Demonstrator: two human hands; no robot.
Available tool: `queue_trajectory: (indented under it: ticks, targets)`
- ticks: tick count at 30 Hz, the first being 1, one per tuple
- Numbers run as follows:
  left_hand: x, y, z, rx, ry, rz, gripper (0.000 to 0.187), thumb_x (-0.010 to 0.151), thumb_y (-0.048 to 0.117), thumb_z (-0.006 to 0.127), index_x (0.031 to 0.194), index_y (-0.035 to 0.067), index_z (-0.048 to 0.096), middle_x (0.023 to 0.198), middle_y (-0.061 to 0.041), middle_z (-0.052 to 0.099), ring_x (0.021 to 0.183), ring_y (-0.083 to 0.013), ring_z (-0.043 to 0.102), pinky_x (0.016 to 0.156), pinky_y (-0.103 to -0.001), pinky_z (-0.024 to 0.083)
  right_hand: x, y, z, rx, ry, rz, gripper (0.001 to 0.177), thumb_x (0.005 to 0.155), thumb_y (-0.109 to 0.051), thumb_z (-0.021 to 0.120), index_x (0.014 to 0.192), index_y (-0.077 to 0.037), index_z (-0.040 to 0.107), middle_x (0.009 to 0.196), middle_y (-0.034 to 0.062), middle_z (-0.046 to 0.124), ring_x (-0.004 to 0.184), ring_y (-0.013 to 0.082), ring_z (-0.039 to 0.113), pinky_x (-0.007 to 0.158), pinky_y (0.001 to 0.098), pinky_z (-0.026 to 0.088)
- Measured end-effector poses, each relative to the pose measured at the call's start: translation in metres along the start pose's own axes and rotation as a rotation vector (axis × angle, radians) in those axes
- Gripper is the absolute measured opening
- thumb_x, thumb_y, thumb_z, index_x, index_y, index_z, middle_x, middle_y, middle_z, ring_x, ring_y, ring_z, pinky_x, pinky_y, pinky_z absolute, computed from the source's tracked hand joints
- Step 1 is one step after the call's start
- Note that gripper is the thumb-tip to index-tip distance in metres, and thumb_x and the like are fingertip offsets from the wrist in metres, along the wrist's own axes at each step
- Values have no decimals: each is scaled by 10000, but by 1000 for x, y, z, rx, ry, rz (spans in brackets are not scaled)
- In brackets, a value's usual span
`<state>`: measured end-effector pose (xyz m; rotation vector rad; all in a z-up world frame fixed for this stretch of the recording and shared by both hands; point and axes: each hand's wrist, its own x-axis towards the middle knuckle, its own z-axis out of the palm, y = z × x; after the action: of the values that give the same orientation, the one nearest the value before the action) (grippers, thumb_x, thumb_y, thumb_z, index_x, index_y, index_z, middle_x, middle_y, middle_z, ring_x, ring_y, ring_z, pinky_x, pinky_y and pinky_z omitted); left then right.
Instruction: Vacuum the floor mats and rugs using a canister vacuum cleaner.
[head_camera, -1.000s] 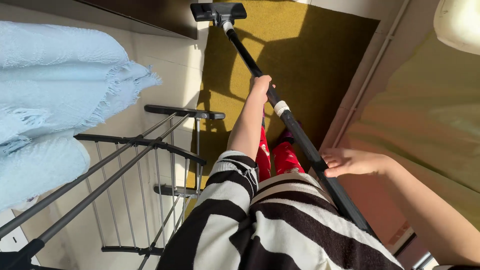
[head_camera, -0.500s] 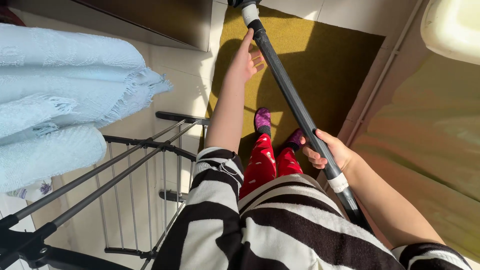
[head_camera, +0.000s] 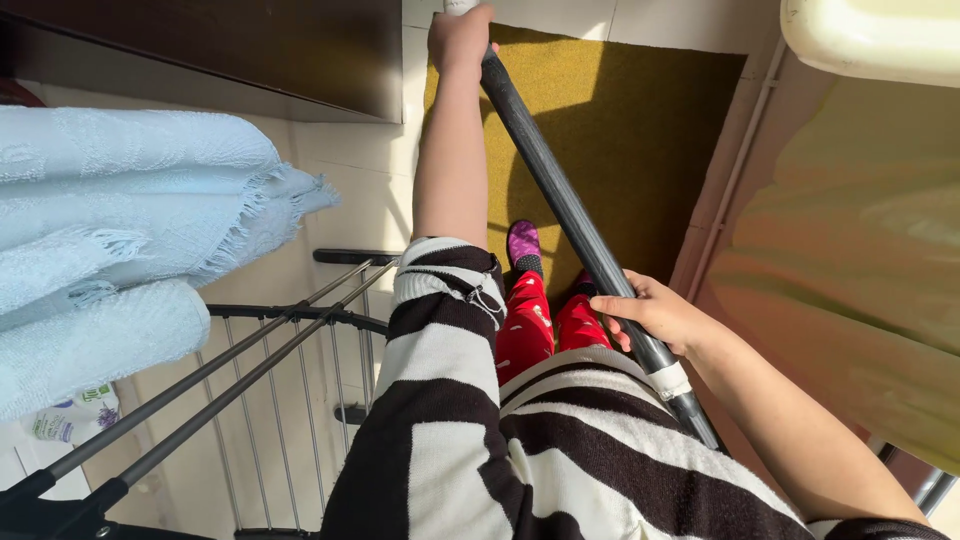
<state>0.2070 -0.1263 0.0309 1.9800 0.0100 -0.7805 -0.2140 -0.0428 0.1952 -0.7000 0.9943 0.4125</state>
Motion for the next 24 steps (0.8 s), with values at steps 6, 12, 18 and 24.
queue_trajectory:
  ticks: [6, 12, 18, 24]
  targets:
    - [29, -23, -69, -299, -269, -48, 348, 736, 155, 767, 970, -40, 598, 808, -104, 601, 627, -223, 678, 582, -376, 644, 0, -10, -41, 49, 238, -57, 378, 893, -275, 753, 1076, -71, 494, 657, 57, 573, 513, 144, 559, 459, 317, 495]
    - [-202, -136, -14, -1101, -991, -527, 183, 834, 196, 725, 977, 137, 628, 1581, -170, 445, 1532, -440, 289, 1228, -669, 233, 105, -112, -79, 5, 392, -48, 483, 925, -486, 697, 1172, -105, 534, 737, 35, 613, 579, 130, 581, 538, 327, 537]
    - [-346, -175, 11, -1271, -1239, -686, 306, 878, 304, 789, 1094, 130, 658, 1400, -87, 581, 1333, -340, 525, 1132, -586, 407, 165, -160, -61, -271, 561, -140, 763, 894, -601, 733, 1263, 14, 474, 910, 142, 648, 691, 203, 662, 593, 381, 565]
    - [-312, -235, 58, -1041, -789, -735, 394, 793, 283, 779, 1147, 131, 698, 1188, -22, 686, 1159, -205, 606, 1037, -376, 479, 312, -73, -92, -752, 469, -158, 993, 890, -674, 631, 1496, 48, 317, 1431, 268, 449, 1255, 421, 539, 1001, 461, 482]
